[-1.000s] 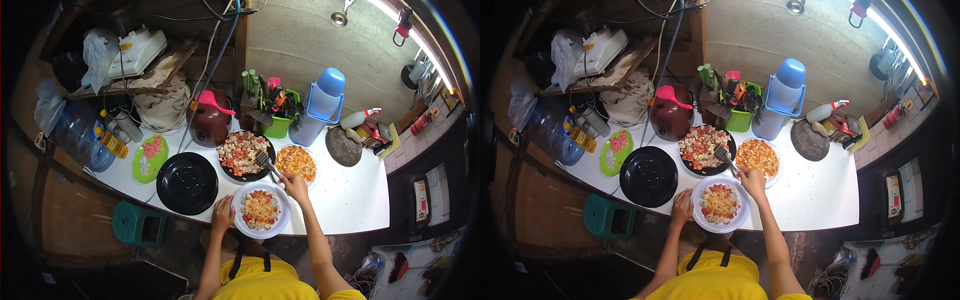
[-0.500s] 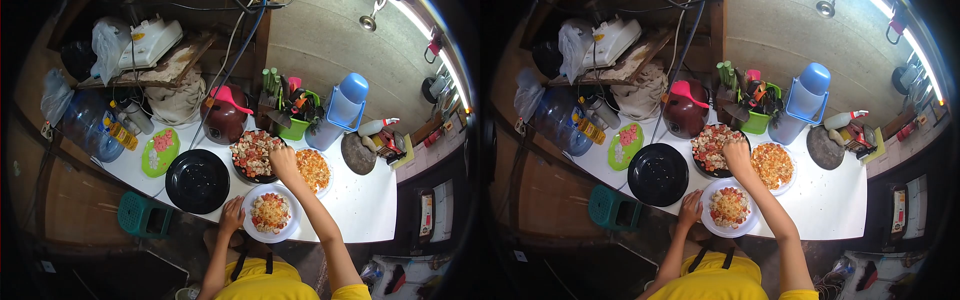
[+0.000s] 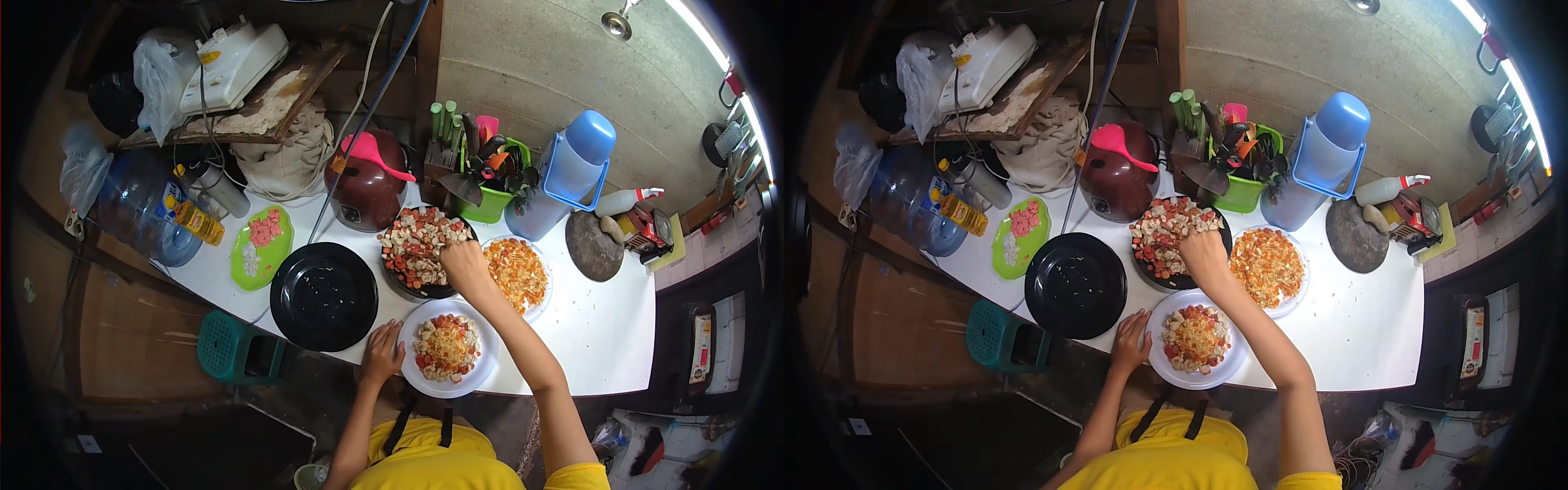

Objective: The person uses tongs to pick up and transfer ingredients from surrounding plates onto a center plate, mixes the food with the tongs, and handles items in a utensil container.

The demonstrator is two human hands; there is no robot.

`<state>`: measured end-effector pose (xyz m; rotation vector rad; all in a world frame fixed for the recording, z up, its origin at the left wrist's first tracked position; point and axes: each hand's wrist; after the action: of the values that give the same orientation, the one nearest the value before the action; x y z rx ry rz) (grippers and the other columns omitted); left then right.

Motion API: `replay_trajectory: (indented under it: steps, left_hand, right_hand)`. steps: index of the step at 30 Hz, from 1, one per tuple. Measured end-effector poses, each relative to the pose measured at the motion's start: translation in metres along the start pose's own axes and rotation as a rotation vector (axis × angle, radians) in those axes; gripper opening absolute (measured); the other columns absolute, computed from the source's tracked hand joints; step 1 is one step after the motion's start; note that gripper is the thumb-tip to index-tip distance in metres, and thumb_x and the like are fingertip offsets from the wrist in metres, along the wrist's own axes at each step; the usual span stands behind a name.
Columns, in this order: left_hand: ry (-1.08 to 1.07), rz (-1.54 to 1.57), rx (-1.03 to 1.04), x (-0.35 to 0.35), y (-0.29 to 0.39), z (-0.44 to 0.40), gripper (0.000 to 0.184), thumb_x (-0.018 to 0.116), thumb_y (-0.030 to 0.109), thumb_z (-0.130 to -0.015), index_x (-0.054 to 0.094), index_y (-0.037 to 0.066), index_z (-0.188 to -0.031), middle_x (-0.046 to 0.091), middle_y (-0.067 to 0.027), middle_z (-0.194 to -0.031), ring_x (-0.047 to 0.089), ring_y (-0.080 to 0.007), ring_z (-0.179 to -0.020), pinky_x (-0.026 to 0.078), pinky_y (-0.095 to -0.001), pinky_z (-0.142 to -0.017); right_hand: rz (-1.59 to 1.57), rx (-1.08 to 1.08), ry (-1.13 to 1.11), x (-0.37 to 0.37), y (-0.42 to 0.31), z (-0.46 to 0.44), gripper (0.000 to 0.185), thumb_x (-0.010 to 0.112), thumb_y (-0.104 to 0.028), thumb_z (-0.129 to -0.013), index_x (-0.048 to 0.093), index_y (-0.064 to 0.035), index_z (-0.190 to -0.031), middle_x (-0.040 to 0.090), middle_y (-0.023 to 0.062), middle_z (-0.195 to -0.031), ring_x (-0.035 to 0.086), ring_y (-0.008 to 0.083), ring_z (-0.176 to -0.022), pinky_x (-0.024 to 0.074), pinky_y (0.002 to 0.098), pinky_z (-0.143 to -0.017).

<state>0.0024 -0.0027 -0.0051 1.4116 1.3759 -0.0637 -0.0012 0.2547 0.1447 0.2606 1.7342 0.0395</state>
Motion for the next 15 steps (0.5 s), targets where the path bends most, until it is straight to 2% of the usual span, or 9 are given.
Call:
replay_trajectory:
  steps: [8,11,15]
  left_hand:
    - [0.002,0.011,0.014,-0.003,0.004,-0.004,0.041,0.059,0.015,-0.084,0.059,-0.001,-0.122,0.061,-0.0201,-0.123,0.056,-0.0353,-0.116,0.041,-0.0449,-0.102]
    - [0.007,0.001,0.020,0.002,-0.001,-0.001,0.041,0.059,0.015,-0.084,0.059,-0.001,-0.122,0.061,-0.0201,-0.123,0.056,-0.0357,-0.116,0.041,-0.0450,-0.102]
    - [0.008,-0.009,0.014,0.003,-0.002,0.000,0.041,0.058,0.015,-0.085,0.059,0.000,-0.123,0.061,-0.0201,-0.124,0.056,-0.0363,-0.115,0.041,-0.0450,-0.102]
  right_hand:
    - [0.026,-0.034,-0.040,-0.004,0.007,0.006,0.009,0.062,-0.006,-0.073,0.068,-0.0061,-0.066,0.067,0.0129,-0.078,0.067,0.0223,-0.066,0.0502,0.0340,-0.057]
    - [0.070,-0.007,-0.010,-0.007,0.011,0.010,0.010,0.064,-0.009,-0.073,0.070,-0.0118,-0.065,0.068,0.0072,-0.071,0.068,0.0192,-0.068,0.0484,0.0321,-0.058]
    - [0.067,0.003,-0.004,-0.008,0.014,0.015,0.011,0.064,-0.009,-0.073,0.069,-0.0117,-0.064,0.068,0.0078,-0.071,0.068,0.0201,-0.067,0.0484,0.0324,-0.058]
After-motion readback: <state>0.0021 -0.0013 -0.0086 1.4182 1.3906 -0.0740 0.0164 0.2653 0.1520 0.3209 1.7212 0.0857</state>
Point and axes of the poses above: each hand's wrist, its own z-axis away from the middle knuckle, its own x-axis out of the palm, y = z × x
